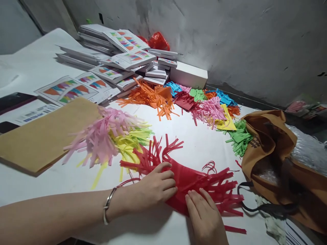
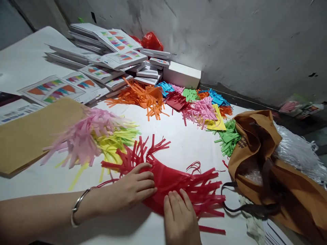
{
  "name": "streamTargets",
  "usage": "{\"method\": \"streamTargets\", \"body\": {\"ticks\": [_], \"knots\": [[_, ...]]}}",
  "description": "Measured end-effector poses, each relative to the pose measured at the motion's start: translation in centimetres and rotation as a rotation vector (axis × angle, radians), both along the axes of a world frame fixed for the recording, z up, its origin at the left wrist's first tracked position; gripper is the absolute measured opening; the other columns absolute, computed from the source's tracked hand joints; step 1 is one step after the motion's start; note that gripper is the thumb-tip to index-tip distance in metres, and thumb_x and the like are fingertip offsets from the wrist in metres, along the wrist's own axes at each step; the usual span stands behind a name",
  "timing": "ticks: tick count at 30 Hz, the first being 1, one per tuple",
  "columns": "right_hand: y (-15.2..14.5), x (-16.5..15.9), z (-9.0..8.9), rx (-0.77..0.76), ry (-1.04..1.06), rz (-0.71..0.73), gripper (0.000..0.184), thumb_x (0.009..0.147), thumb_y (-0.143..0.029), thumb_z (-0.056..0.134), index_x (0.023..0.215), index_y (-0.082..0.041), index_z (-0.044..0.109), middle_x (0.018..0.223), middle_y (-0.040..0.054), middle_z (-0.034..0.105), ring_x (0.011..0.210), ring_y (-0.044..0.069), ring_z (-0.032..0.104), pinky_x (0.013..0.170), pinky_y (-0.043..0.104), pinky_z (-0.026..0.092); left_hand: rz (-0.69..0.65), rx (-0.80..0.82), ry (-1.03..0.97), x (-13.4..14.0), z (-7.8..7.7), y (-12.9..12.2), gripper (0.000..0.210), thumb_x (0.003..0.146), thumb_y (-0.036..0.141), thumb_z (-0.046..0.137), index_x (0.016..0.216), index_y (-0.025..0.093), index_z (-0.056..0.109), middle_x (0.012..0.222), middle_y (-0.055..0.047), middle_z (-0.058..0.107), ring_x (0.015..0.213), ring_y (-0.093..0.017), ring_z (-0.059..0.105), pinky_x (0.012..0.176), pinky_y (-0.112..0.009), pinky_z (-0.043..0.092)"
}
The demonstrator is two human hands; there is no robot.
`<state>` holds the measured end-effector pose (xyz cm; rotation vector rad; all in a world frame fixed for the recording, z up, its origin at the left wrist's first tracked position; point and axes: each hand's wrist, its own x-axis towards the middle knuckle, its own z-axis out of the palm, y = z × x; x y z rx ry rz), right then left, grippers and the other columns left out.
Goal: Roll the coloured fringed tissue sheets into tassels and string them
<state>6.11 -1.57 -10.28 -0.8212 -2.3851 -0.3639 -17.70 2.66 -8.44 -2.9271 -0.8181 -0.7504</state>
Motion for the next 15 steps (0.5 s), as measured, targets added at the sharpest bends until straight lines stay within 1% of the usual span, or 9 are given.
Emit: {"method": "streamTargets", "body": {"ticks": [2,4,6,7,9,10,11,12,15], "knots": [[-0.2,1.1,-0.7,-0.042,-0.002,-0.06,0.028,0.094,-0.003,0.045,0.105,-0.011,0.069,0.103,0.0092,0.078,0.102,0.025,0.071,0.104,0.046,0.043,-0.008,0.016,-0.012,-0.7,-0.4,0.0,0.018,0.101,0.01,0.05,0.095,0.02,0.065,0.084,0.0,0.07,0.084,-0.018,0.06,0.111,-0.044,0.032],[-0.2,2.9,-1.1,-0.112,-0.003,-0.19,0.016,0.099,-0.022,0.055,0.107,-0.016,0.067,0.107,0.0071,0.077,0.102,0.028,0.07,0.099,0.049,0.043,0.01,-0.02,-0.001,-1.2,-0.4,-0.3,0.018,0.1,0.009,0.051,0.095,0.02,0.064,0.084,0.0,0.071,0.083,-0.018,0.059,0.108,-0.043,0.035],[-0.2,5.1,-0.9,-0.146,-0.017,-0.386,0.028,0.101,-0.042,0.054,0.112,-0.018,0.066,0.109,0.0082,0.076,0.097,0.03,0.069,0.088,0.049,0.046,0.034,-0.08,0.026,-1.5,-0.1,-0.7,0.019,0.099,0.006,0.051,0.094,0.02,0.063,0.086,-0.001,0.072,0.084,-0.018,0.059,0.108,-0.042,0.036],[-0.2,6.0,-0.5,-0.12,-0.025,-0.495,0.036,0.102,-0.047,0.049,0.114,-0.017,0.066,0.11,0.0107,0.075,0.094,0.031,0.069,0.081,0.048,0.047,0.042,-0.102,0.03,-1.5,0.1,-0.9,0.02,0.099,0.005,0.051,0.093,0.02,0.063,0.086,-0.001,0.072,0.084,-0.018,0.06,0.108,-0.042,0.036],[-0.2,6.9,0.5,-0.014,0.011,-0.704,0.042,0.102,-0.049,0.047,0.117,-0.014,0.066,0.113,0.0161,0.073,0.09,0.033,0.068,0.072,0.046,0.047,0.042,-0.126,0.015,-1.4,0.2,-1.2,0.022,0.098,0.004,0.049,0.091,0.02,0.061,0.086,-0.001,0.072,0.084,-0.018,0.06,0.109,-0.042,0.035],[-0.3,6.7,1.1,0.044,0.048,-0.736,0.04,0.101,-0.046,0.051,0.117,-0.013,0.066,0.113,0.0178,0.072,0.09,0.033,0.068,0.072,0.046,0.048,0.04,-0.133,0.006,-1.3,0.2,-1.3,0.022,0.098,0.003,0.048,0.091,0.02,0.061,0.086,-0.001,0.072,0.085,-0.018,0.061,0.109,-0.042,0.035],[-0.4,6.0,1.6,0.076,0.086,-0.699,0.036,0.1,-0.042,0.055,0.117,-0.012,0.066,0.111,0.0181,0.072,0.091,0.032,0.068,0.074,0.045,0.049,0.039,-0.14,-0.002,-1.2,0.1,-1.3,0.023,0.098,0.003,0.046,0.091,0.02,0.06,0.085,-0.001,0.072,0.085,-0.018,0.061,0.109,-0.042,0.035],[-0.5,4.8,1.9,0.074,0.107,-0.597,0.032,0.099,-0.037,0.059,0.118,-0.012,0.066,0.109,0.0173,0.073,0.094,0.031,0.068,0.079,0.044,0.05,0.037,-0.146,-0.012,-1.2,-0.1,-1.4,0.024,0.098,0.003,0.045,0.091,0.02,0.06,0.084,-0.001,0.072,0.085,-0.019,0.061,0.108,-0.042,0.035],[-0.8,0.3,1.7,-0.028,0.024,-0.154,0.029,0.1,-0.027,0.054,0.121,-0.01,0.064,0.111,0.0138,0.074,0.105,0.026,0.067,0.093,0.039,0.05,0.039,-0.155,-0.04,-1.2,-0.8,-1.4,0.024,0.097,0.001,0.043,0.089,0.019,0.057,0.084,-0.001,0.072,0.085,-0.019,0.06,0.108,-0.042,0.035]]}}
